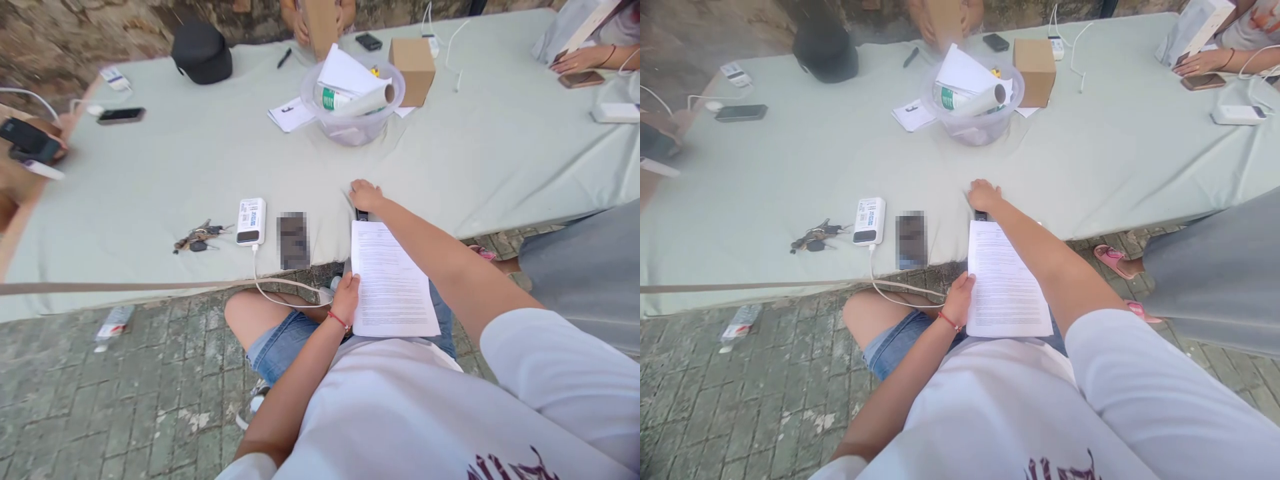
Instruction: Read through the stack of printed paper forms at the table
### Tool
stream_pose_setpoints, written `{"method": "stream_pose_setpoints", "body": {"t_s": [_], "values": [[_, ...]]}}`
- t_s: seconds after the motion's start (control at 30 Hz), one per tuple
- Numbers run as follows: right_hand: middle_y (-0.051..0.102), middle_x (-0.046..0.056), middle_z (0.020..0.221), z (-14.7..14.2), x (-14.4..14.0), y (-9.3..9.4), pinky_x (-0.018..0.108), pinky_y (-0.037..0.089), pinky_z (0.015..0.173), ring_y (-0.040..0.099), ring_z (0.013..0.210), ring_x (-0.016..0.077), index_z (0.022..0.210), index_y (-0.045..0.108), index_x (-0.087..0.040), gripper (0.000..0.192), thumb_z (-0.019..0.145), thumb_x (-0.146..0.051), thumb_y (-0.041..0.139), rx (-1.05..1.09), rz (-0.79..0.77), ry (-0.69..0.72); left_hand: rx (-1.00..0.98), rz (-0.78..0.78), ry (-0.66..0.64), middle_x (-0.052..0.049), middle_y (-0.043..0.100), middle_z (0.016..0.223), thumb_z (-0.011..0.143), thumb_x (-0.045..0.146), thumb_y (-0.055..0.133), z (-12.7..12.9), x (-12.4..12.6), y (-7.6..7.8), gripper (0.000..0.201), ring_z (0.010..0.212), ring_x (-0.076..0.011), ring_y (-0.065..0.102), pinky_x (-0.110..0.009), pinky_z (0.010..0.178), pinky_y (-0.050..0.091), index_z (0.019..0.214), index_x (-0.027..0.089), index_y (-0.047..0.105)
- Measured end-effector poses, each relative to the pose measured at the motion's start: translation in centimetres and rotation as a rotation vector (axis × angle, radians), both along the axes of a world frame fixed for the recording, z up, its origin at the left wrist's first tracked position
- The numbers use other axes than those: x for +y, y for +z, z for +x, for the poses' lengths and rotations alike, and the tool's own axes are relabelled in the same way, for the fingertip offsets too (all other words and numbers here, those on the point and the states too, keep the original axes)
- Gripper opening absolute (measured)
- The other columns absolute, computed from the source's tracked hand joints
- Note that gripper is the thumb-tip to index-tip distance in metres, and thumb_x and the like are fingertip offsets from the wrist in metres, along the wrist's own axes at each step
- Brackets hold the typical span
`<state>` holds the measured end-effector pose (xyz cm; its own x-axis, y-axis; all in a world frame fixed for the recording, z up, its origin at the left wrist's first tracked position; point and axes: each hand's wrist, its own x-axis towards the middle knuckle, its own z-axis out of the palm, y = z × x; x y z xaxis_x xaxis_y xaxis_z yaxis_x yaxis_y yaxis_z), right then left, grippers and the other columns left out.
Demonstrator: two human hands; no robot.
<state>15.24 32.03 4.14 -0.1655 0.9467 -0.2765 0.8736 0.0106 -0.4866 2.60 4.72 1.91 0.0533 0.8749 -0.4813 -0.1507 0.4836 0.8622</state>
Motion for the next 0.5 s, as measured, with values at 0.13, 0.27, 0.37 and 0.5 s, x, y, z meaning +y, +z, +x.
{"method": "stream_pose_setpoints", "body": {"t_s": [0.13,0.27,0.37,0.5], "values": [[0.029,0.017,0.174,-0.3,-1.6,0.5,0.073,0.008,0.128,0.019,0.163,0.0338,0.157,0.042,-0.015,0.056,0.105,-0.028,0.029,-0.024,-0.001,0.005,0.008,-0.003,0.022,-0.003,0.067,0.084,0.086,0.058,0.068,0.4,-0.3,-0.2,0.038,0.081,-0.0207,0.061,-0.034,0.079,0.050,0.088,0.021,0.060],[0.031,0.016,0.173,-0.6,-2.9,0.8,0.074,0.006,0.128,0.016,0.164,0.0332,0.156,0.043,-0.018,0.054,0.105,-0.028,0.029,0.004,0.036,-0.019,-0.029,-0.006,0.035,-0.005,0.070,0.088,0.087,0.057,0.068,0.8,-0.6,-0.4,0.038,0.083,-0.0221,0.064,-0.036,0.081,0.053,0.092,0.020,0.061],[0.032,0.018,0.172,-0.8,-3.3,1.0,0.074,0.005,0.128,0.017,0.164,0.0327,0.156,0.043,-0.016,0.054,0.105,-0.028,0.028,-0.003,0.033,-0.032,-0.058,-0.010,0.040,-0.006,0.071,0.089,0.087,0.058,0.068,1.1,-0.7,-0.7,0.038,0.085,-0.0232,0.066,-0.038,0.083,0.055,0.094,0.021,0.061],[0.034,0.018,0.171,-0.8,-3.6,1.1,0.073,0.006,0.128,0.019,0.163,0.0321,0.154,0.045,-0.015,0.053,0.106,-0.027,0.028,-0.008,0.042,-0.030,-0.046,-0.012,0.062,-0.005,0.070,0.087,0.087,0.056,0.069,1.4,-0.7,-0.9,0.036,0.085,-0.0234,0.067,-0.039,0.083,0.056,0.093,0.021,0.061]]}}
